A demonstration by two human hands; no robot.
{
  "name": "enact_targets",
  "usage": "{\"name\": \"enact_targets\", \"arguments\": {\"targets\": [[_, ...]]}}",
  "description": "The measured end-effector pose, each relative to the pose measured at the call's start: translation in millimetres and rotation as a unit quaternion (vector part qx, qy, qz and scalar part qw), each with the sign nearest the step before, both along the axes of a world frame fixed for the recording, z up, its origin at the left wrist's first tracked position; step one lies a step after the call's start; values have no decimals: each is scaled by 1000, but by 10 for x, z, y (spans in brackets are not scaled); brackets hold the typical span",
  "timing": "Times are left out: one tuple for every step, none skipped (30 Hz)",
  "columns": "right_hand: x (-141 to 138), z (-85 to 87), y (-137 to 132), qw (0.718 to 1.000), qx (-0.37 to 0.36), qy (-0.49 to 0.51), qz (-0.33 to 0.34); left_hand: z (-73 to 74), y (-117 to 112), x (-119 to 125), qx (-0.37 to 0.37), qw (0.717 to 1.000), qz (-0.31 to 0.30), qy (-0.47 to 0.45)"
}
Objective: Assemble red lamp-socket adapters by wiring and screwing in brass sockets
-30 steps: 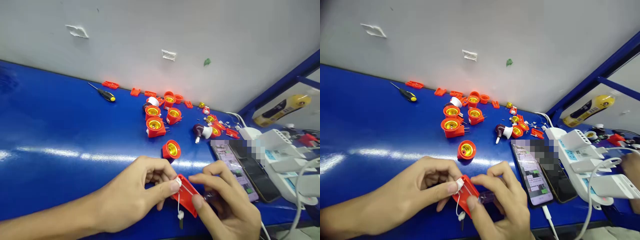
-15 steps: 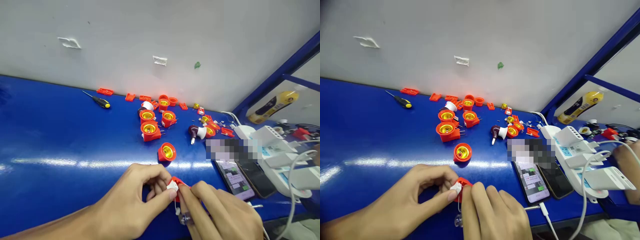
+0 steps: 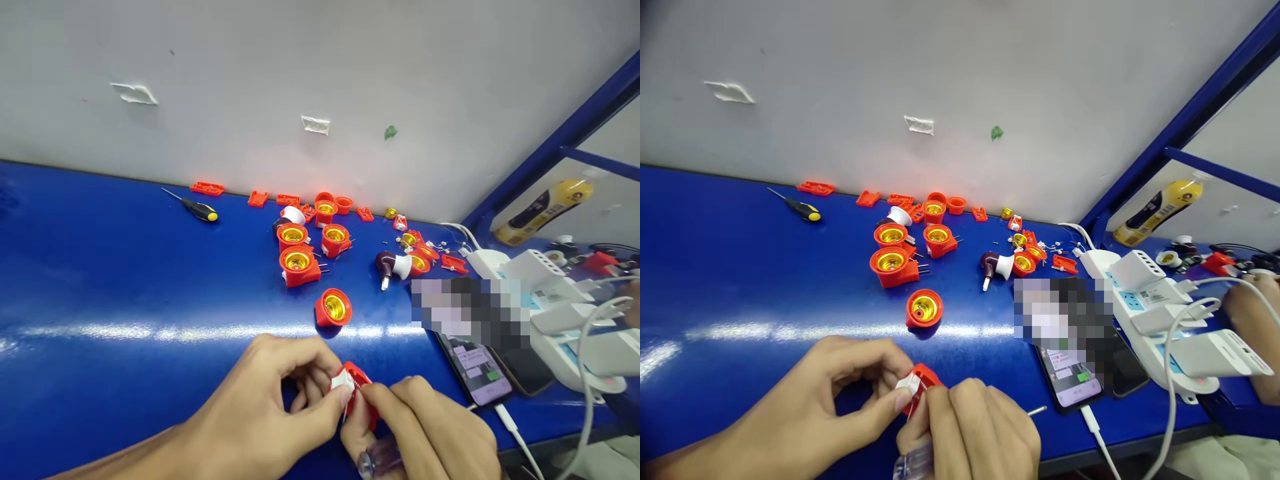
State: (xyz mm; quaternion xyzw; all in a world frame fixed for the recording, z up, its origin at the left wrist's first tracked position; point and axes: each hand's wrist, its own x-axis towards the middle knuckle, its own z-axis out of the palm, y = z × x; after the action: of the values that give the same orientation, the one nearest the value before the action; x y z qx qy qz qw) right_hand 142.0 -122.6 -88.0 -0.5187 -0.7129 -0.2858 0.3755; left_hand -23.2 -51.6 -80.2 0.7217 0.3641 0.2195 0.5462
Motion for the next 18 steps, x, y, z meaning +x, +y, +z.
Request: {"name": "enact_targets", "arguments": {"targets": [[-11, -7, 0, 1000, 0, 0, -1, 3, 2, 1, 2, 1000, -1, 0], [-22, -15, -1, 1000, 3, 6, -9, 8, 3, 1, 4, 1000, -1, 1], [-33, -24, -4, 1000, 6, 11, -20, 14, 3, 0, 3, 1000, -4, 1], [-43, -33, -10, 999, 6, 15, -30, 20, 1, -2, -1, 1000, -6, 1], [-52, -44, -17, 999, 6, 20, -40, 25, -2, -4, -4, 1000, -8, -1], [-60, -54, -24, 999, 6, 24, -46, 27, -6, -8, -7, 1000, -11, -3], [-66, -64, -31, 998, 6, 27, -48, 26, -9, -11, -9, 1000, -14, -5], [-70, -74, -38, 999, 5, 30, -45, 22, -11, -13, -8, 1000, -15, -7], [-71, -82, -43, 999, 7, 30, -36, 16, -11, -15, -6, 1000, -12, -7], [-69, -88, -47, 999, 12, 33, -26, 9, -10, -16, -3, 1000, -10, -8], [-63, -93, -50, 999, 11, 35, -17, 3, -7, -15, -1, 1000, -7, -8], [-55, -96, -53, 999, 4, 37, -8, -1, -2, -14, -2, 1000, -4, -11], [-44, -96, -55, 999, -3, 39, -1, -2, 4, -13, -6, 1000, -2, -13], [-30, -95, -56, 999, -11, 46, 5, 1, 10, -13, -13, 1000, 0, -16], [-14, -91, -57, 998, -19, 58, 7, 7, 16, -12, -22, 1000, 2, -20], [4, -86, -55, 997, -30, 75, 5, 16, 21, -11, -30, 999, 4, -24], [24, -80, -52, 995, -36, 97, 3, 27, 24, -10, -37, 999, 9, -25], [45, -72, -47, 992, -39, 120, 2, 38, 25, -9, -42, 999, 10, -26]]}}
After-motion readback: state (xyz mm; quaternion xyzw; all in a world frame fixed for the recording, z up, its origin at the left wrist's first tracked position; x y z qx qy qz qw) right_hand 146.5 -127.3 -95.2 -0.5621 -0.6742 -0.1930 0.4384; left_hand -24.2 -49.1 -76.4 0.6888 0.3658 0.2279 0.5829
